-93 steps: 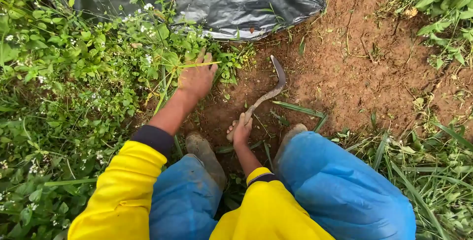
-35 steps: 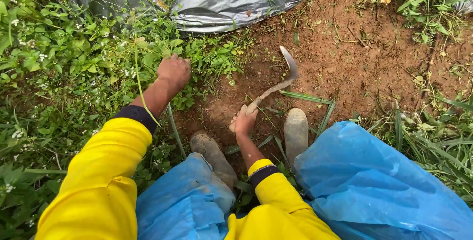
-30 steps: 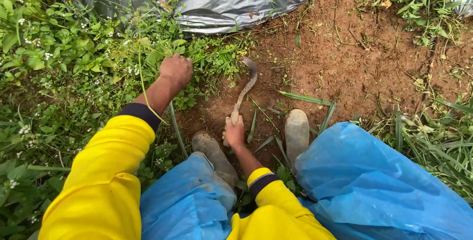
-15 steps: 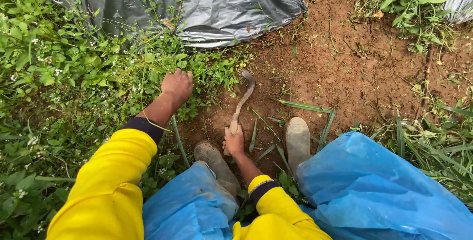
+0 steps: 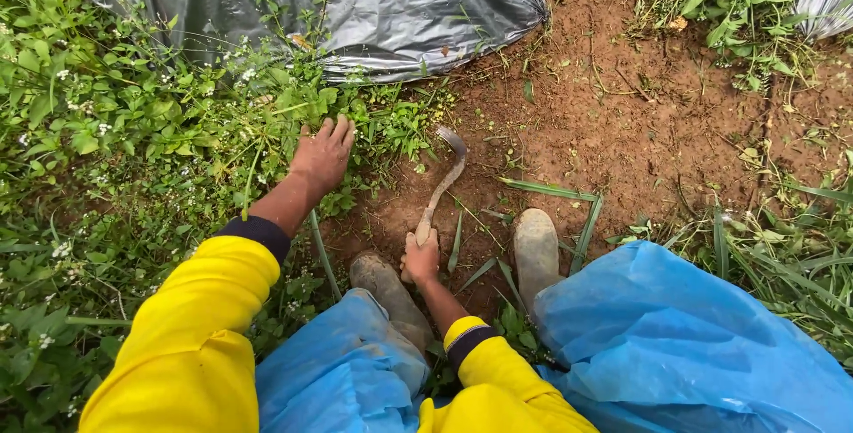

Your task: Using hands and a sickle to remove weeds from the soil next to plastic-covered garden beds.

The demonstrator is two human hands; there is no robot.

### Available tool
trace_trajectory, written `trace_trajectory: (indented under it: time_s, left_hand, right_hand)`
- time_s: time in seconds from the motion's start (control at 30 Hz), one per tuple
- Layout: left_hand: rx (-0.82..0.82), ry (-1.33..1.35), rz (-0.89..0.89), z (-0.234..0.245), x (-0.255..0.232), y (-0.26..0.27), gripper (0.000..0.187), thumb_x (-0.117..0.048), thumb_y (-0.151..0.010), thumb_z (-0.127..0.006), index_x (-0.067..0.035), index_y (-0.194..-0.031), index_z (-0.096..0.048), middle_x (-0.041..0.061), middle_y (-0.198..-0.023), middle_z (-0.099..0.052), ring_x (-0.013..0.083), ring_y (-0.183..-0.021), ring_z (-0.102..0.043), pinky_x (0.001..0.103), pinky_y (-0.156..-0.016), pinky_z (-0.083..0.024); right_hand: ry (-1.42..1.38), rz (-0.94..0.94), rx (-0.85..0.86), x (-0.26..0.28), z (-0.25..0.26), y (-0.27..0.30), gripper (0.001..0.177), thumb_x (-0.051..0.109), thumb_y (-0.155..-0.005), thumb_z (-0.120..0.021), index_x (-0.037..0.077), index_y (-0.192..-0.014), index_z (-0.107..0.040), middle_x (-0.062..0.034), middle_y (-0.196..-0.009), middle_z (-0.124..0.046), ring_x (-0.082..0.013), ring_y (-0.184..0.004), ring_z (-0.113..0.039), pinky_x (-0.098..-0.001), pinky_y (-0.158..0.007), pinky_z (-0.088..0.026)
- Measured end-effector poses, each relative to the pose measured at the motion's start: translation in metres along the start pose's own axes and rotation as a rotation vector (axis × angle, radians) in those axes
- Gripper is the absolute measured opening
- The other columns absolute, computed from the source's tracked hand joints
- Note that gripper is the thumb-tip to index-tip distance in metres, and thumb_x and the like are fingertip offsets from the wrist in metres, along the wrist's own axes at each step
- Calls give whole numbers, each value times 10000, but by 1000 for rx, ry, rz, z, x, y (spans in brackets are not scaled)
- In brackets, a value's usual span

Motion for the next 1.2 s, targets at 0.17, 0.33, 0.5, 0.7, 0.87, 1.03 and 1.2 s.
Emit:
trace_trajectory:
  time_s: [0.17, 0.33, 0.5, 0.7, 0.87, 1.03, 1.2]
  left_hand:
    - [20, 18, 0, -15, 0, -8, 611, -196, -1047, -424, -49, -1622, -277, 200, -1653, -269, 329, -1514, -348, 626, -1162, -373]
    - [22, 28, -19, -35, 1, -19, 623, -279, -1037, -479, -59, -1602, -332, 208, -1622, -293, 347, -1514, -335, 637, -1160, -373]
    - [-11, 45, -28, -28, -3, -18, 614, -226, -1016, -472, -35, -1587, -355, 200, -1496, -384, 335, -1429, -399, 631, -1106, -422]
    - [-4, 90, -27, -9, -3, -7, 606, -183, -997, -458, -24, -1574, -367, 164, -1393, -424, 316, -1370, -416, 597, -1094, -423]
    - [4, 90, -18, -19, 1, -12, 642, -221, -985, -530, -22, -1575, -372, 151, -1389, -421, 298, -1352, -411, 603, -1105, -407]
    - [34, 29, -62, -4, -6, -1, 596, -214, -1006, -481, -8, -1557, -392, 179, -1321, -451, 317, -1333, -430, 601, -1101, -430]
    - [15, 90, -51, -13, -3, -8, 616, -266, -1019, -522, 4, -1557, -388, 164, -1354, -425, 324, -1371, -423, 629, -1117, -412]
  right_hand:
    - [-176, 10, -174, 9, 29, -37, 447, 239, -997, -602, 9, -1309, -379, -148, -764, -615, -217, -559, -669, -354, -449, -602]
    - [-214, -45, -339, 1, 36, -34, 569, 341, -966, -596, 62, -1421, -397, -134, -809, -675, -206, -597, -718, -372, -496, -631]
    - [-32, -57, 67, -1, 27, -6, 390, 181, -982, -571, -27, -1300, -484, -127, -706, -596, -208, -518, -636, -355, -409, -578]
    - [-428, -120, -206, -5, 31, -45, 768, 201, -998, -583, 44, -1592, -122, -100, -765, -548, -175, -527, -592, -338, -437, -587]
    - [-245, -62, -69, -8, 12, -30, 463, 151, -941, -570, 34, -1362, -417, -102, -677, -573, -197, -488, -614, -363, -388, -574]
    - [-45, -26, 60, 10, 20, 0, 201, 138, -899, -562, 45, -1077, -548, -115, -644, -589, -200, -468, -611, -359, -374, -548]
    - [-350, -81, -338, 33, 47, -28, 221, 168, -830, -624, 141, -1026, -524, -73, -617, -606, -182, -438, -613, -365, -346, -544]
Point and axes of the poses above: each hand's wrist, its own y-axis away from the middle knuckle, its own z-axis out of the back of the hand, x = y × z, the point moved 7 cm from there along -y, towards the middle knuckle
